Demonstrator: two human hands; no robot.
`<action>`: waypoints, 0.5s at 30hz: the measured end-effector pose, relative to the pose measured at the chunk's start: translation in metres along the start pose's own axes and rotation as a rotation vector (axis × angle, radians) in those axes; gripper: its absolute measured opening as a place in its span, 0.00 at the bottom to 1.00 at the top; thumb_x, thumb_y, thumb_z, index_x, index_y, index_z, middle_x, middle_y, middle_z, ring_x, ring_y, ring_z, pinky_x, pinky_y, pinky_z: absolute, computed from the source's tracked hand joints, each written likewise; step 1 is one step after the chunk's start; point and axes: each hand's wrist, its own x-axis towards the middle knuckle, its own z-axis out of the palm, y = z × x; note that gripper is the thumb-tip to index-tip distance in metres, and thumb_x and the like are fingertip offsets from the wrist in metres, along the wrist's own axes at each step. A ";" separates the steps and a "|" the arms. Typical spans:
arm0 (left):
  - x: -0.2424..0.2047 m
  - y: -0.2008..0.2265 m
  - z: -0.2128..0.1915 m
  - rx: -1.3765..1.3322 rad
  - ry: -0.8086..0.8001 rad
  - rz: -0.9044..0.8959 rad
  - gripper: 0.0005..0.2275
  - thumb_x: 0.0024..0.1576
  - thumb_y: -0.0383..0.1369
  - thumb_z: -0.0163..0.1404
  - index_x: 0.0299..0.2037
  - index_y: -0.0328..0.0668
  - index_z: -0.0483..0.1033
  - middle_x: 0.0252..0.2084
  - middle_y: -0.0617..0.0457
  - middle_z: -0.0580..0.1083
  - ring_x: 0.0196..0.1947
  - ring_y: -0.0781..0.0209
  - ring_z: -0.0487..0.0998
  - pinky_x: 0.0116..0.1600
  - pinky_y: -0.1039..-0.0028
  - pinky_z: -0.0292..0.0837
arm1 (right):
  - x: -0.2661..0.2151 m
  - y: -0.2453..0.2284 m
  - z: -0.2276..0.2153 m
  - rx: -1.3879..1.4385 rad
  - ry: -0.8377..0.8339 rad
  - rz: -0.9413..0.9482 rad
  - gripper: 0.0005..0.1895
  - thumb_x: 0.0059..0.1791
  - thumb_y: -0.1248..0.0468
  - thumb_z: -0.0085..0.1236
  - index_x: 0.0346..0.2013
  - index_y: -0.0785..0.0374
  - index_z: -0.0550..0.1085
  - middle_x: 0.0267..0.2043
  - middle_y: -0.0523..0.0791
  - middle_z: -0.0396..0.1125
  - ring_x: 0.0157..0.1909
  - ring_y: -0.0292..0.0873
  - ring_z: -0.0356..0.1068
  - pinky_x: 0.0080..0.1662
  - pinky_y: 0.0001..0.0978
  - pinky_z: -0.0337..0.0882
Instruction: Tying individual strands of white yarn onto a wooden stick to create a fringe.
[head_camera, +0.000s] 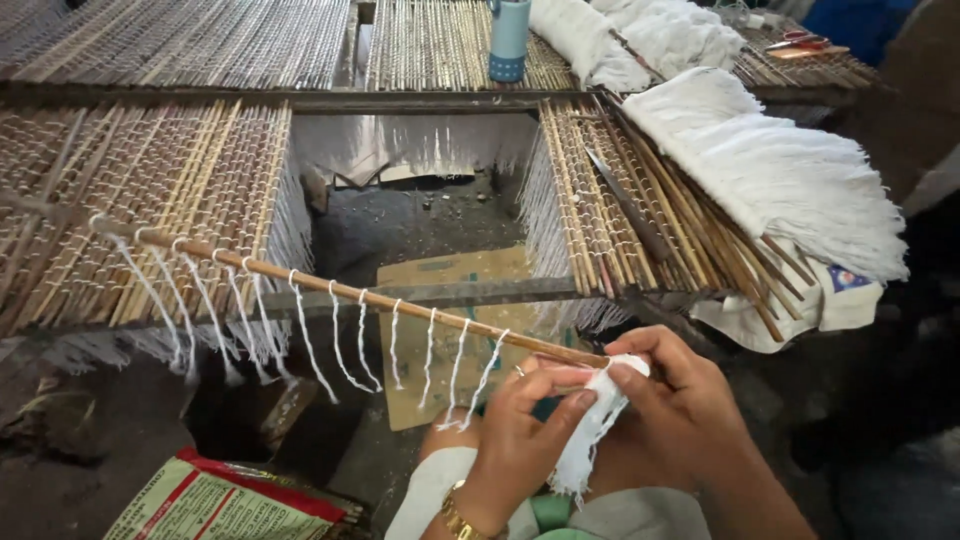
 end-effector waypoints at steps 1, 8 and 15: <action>0.002 0.002 -0.002 0.013 -0.017 0.010 0.10 0.60 0.39 0.54 0.40 0.42 0.82 0.41 0.50 0.81 0.45 0.57 0.83 0.50 0.70 0.77 | -0.001 -0.003 0.001 0.006 0.027 -0.035 0.08 0.50 0.58 0.58 0.41 0.53 0.81 0.27 0.36 0.71 0.23 0.31 0.60 0.31 0.25 0.61; -0.004 -0.011 0.007 -0.531 0.271 -0.318 0.10 0.63 0.34 0.47 0.42 0.33 0.76 0.36 0.45 0.83 0.36 0.60 0.83 0.45 0.70 0.81 | -0.004 -0.001 0.005 0.066 0.099 -0.179 0.07 0.50 0.63 0.56 0.39 0.58 0.80 0.32 0.37 0.74 0.23 0.30 0.64 0.29 0.22 0.64; 0.000 0.003 0.000 0.150 -0.034 -0.144 0.12 0.56 0.44 0.56 0.43 0.49 0.82 0.36 0.58 0.79 0.31 0.64 0.74 0.40 0.73 0.73 | -0.004 -0.010 0.006 0.057 0.040 -0.186 0.09 0.51 0.61 0.54 0.40 0.58 0.79 0.37 0.38 0.75 0.29 0.30 0.70 0.33 0.23 0.68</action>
